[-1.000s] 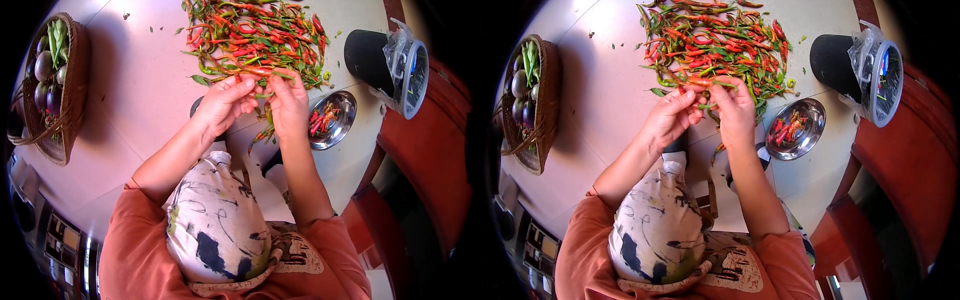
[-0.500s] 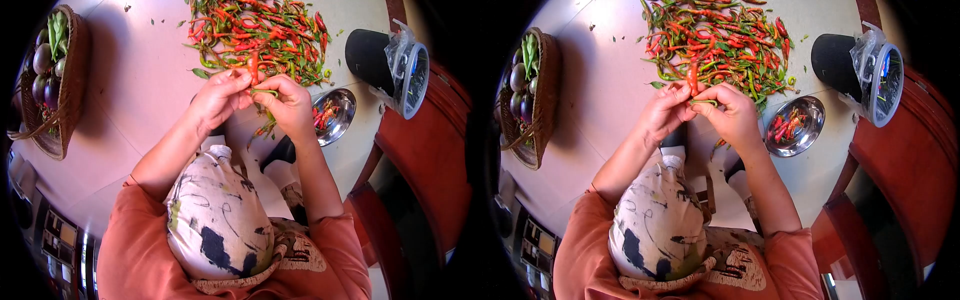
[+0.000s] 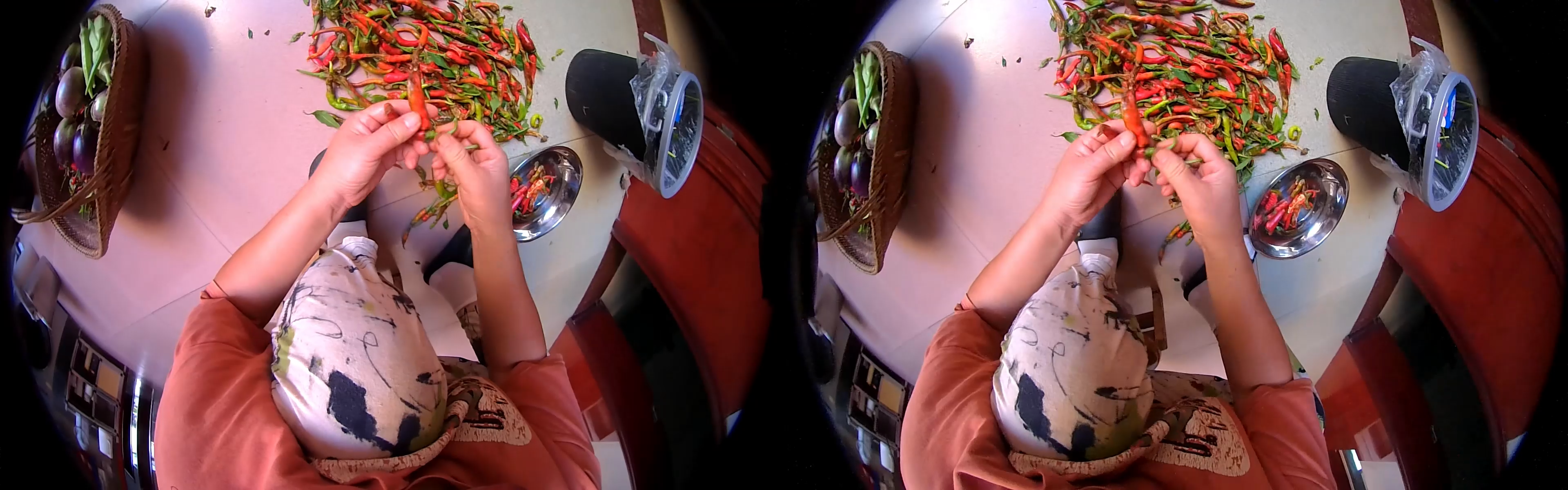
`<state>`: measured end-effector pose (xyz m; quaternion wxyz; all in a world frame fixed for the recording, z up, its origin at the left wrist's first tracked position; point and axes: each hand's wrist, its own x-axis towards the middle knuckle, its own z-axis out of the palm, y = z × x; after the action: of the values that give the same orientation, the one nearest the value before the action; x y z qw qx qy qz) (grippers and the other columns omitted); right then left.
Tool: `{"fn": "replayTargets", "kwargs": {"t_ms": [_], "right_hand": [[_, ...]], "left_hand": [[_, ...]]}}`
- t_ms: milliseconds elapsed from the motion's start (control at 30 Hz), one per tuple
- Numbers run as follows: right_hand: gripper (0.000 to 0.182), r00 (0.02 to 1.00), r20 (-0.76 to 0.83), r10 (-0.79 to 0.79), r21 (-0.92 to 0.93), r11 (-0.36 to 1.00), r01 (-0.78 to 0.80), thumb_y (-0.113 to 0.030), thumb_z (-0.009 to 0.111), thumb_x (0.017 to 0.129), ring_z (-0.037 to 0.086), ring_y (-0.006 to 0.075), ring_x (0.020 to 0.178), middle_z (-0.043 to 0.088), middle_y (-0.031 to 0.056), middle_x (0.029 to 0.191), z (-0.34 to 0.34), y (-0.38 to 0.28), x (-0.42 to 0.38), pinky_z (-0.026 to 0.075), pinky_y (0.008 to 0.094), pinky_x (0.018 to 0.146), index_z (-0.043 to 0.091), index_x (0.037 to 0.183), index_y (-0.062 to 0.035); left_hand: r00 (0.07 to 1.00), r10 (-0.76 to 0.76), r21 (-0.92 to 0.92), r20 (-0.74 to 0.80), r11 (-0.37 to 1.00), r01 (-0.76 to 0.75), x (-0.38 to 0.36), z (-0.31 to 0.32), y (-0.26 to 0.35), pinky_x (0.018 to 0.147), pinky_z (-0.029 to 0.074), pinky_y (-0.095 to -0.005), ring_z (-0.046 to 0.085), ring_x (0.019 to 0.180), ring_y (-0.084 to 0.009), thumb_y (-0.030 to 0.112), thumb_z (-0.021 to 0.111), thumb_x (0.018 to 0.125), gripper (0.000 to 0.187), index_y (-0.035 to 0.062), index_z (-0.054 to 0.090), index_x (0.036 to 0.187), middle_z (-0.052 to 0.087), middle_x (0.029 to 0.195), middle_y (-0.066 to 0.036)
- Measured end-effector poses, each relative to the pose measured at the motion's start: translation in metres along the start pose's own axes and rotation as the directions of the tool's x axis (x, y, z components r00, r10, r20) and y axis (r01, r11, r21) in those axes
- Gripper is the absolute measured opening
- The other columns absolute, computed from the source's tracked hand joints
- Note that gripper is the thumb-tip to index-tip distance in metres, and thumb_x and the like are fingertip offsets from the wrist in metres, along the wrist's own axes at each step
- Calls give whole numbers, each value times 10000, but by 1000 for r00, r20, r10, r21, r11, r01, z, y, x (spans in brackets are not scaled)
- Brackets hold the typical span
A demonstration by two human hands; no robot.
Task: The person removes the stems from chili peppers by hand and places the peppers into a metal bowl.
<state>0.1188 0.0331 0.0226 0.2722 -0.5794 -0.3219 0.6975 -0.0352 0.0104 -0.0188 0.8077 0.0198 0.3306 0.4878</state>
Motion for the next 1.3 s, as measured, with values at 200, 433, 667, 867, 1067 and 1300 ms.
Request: {"fn": "replayTargets", "kwargs": {"t_ms": [200, 433, 667, 867, 1067, 1300], "right_hand": [[89, 993, -34, -117, -150, 982, 111, -88, 606, 838, 532, 44, 627, 567, -6, 736, 6, -3, -8, 425, 175, 544, 552, 866, -23], [115, 948, -179, -262, -116, 963, 244, -59, 630, 808, 532, 39, 655, 562, -3, 767, 7, -8, -18, 441, 189, 559, 538, 861, -13], [146, 833, -189, -520, -468, 794, 389, -40, 652, 769, 563, 122, 658, 582, 41, 797, 12, 6, -8, 472, 260, 596, 534, 851, -15], [151, 845, -124, -521, -512, 763, 396, -73, 664, 772, 591, 171, 686, 594, 75, 809, 17, 8, -10, 488, 278, 617, 566, 875, -21], [150, 909, -222, -353, -397, 884, 246, -94, 657, 798, 582, 92, 674, 612, 56, 782, 26, 3, -12, 497, 238, 583, 585, 893, -2], [118, 927, -101, -362, -375, 877, 302, -73, 629, 820, 570, 82, 669, 616, 57, 764, 14, 0, -11, 487, 216, 587, 584, 889, 11]], "left_hand": [[981, 176, -111, -82, 977, -184, 13, -2, 10, 703, 472, -272, 578, 812, -144, 153, 539, 879, 145, 39, 535, 969, 616, 938, -107], [908, 389, 108, -159, 921, -375, 17, -28, 33, 658, 487, -249, 609, 768, -161, 190, 514, 899, 206, 31, 507, 1029, 628, 967, -149], [998, 8, -133, -55, 991, -15, -3, -4, -6, 627, 491, -244, 610, 750, -159, 121, 548, 873, 304, 10, 490, 1150, 610, 1008, -125], [999, 44, -145, -14, 988, -46, 0, -2, -1, 598, 490, -216, 587, 735, -110, 117, 545, 878, 209, 20, 541, 1063, 623, 959, -92], [981, 166, 66, -98, 985, -160, -1, 7, -1, 629, 475, -210, 575, 708, -89, 129, 544, 880, 186, 52, 552, 1049, 626, 948, -55], [995, 102, -74, -19, 992, -103, 0, 3, 2, 661, 487, -239, 582, 700, -114, 154, 530, 893, 255, 4, 520, 1099, 618, 940, -102]]}}
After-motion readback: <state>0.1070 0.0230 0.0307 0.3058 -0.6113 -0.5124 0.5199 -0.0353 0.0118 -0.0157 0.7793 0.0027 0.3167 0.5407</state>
